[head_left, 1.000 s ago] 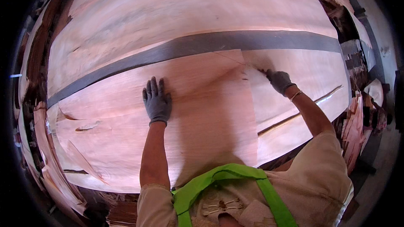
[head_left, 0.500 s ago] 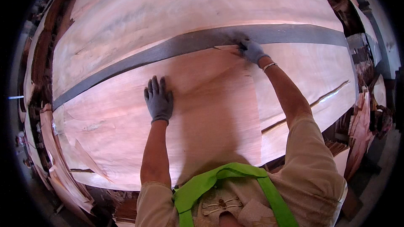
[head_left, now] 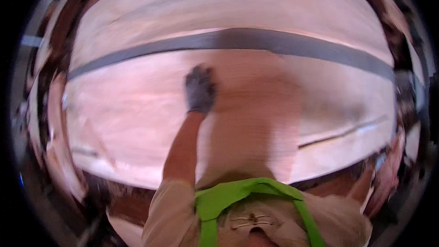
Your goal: The person processes wood veneer sheets by peeling, stacking, and trimming them on a large workspace, using a handheld blade to cut sections of the veneer.
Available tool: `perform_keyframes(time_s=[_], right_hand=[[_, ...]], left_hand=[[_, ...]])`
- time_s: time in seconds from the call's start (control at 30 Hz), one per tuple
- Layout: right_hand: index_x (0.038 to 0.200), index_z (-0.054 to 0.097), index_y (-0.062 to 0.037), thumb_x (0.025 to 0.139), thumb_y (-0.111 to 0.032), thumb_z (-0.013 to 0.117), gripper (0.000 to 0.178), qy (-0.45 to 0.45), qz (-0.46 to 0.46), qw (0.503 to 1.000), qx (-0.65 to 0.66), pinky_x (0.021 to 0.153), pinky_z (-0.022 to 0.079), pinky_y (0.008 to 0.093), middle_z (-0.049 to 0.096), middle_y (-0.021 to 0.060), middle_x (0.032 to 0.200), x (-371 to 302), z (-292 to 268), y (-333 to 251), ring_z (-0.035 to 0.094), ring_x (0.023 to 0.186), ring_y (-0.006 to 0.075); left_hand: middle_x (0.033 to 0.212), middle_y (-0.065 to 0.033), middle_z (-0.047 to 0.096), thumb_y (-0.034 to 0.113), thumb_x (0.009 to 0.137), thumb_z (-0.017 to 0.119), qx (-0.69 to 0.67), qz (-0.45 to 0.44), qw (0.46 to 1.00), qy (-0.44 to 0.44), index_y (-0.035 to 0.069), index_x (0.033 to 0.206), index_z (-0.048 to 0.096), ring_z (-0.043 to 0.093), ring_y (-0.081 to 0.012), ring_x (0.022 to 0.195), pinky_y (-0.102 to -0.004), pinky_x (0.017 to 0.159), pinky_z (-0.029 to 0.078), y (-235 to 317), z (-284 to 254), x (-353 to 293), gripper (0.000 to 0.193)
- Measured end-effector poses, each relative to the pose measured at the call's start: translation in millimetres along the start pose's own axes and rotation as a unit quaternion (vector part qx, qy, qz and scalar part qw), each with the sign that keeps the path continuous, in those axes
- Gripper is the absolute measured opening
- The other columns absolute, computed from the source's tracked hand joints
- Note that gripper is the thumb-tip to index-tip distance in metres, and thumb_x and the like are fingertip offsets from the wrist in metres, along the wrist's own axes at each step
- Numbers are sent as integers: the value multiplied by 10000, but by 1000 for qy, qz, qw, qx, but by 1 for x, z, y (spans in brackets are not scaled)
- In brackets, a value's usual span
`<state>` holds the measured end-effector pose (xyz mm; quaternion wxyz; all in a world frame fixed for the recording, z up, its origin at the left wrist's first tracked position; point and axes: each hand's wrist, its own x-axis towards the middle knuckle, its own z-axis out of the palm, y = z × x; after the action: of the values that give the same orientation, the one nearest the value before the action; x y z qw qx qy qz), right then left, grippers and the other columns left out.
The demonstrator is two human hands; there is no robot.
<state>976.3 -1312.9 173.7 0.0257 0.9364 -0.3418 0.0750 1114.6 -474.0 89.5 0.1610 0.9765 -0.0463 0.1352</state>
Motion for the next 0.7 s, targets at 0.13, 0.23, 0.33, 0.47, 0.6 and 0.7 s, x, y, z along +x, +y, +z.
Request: perform_keyframes(time_s=[0.13,0.23,0.33,0.47,0.6,0.7], right_hand=[[1225,428,8,878,-207,508,416,61,-105,990,74,878,428,290,498,116,1220,-30,32,-91,503,1043,225],[1100,559,-10,863,-118,503,266,-110,-204,871,433,843,452,324,597,127,1089,-79,124,-238,571,957,214],[1071,574,-20,866,-172,476,273,-199,-414,832,312,796,441,347,599,191,996,-235,23,-508,573,917,318],[955,567,21,808,-200,527,268,-230,-413,818,328,674,438,390,580,243,853,-285,44,-633,560,794,372],[851,585,30,744,-145,541,210,-159,-496,796,309,582,453,383,605,146,673,-302,82,-682,546,594,255],[853,581,14,744,-112,516,179,-236,-407,800,373,552,449,369,583,78,636,-286,103,-659,529,571,229]], left_hand=[[1162,-172,463,223,732,545,-56,-7,998,21,93,1127,505,398,-349,1128,-497,942,300,2,-19,1,418],[1381,-199,281,291,790,501,-37,-16,999,16,122,1284,416,234,-354,1292,-512,1057,133,10,0,-2,529],[1380,-182,292,319,791,513,-19,-55,998,33,122,1283,416,231,-355,1294,-506,1061,127,-7,-8,-25,538],[1376,-194,290,308,786,541,-83,-31,996,27,87,1272,411,229,-372,1286,-504,1058,134,2,-1,-16,549],[1386,-209,259,306,782,568,-177,-77,981,-13,93,1306,371,201,-388,1291,-524,1052,116,-25,-22,-22,599],[1398,-212,230,312,779,585,-202,-41,976,68,101,1337,330,188,-395,1294,-537,1045,105,-52,-98,-85,649]])
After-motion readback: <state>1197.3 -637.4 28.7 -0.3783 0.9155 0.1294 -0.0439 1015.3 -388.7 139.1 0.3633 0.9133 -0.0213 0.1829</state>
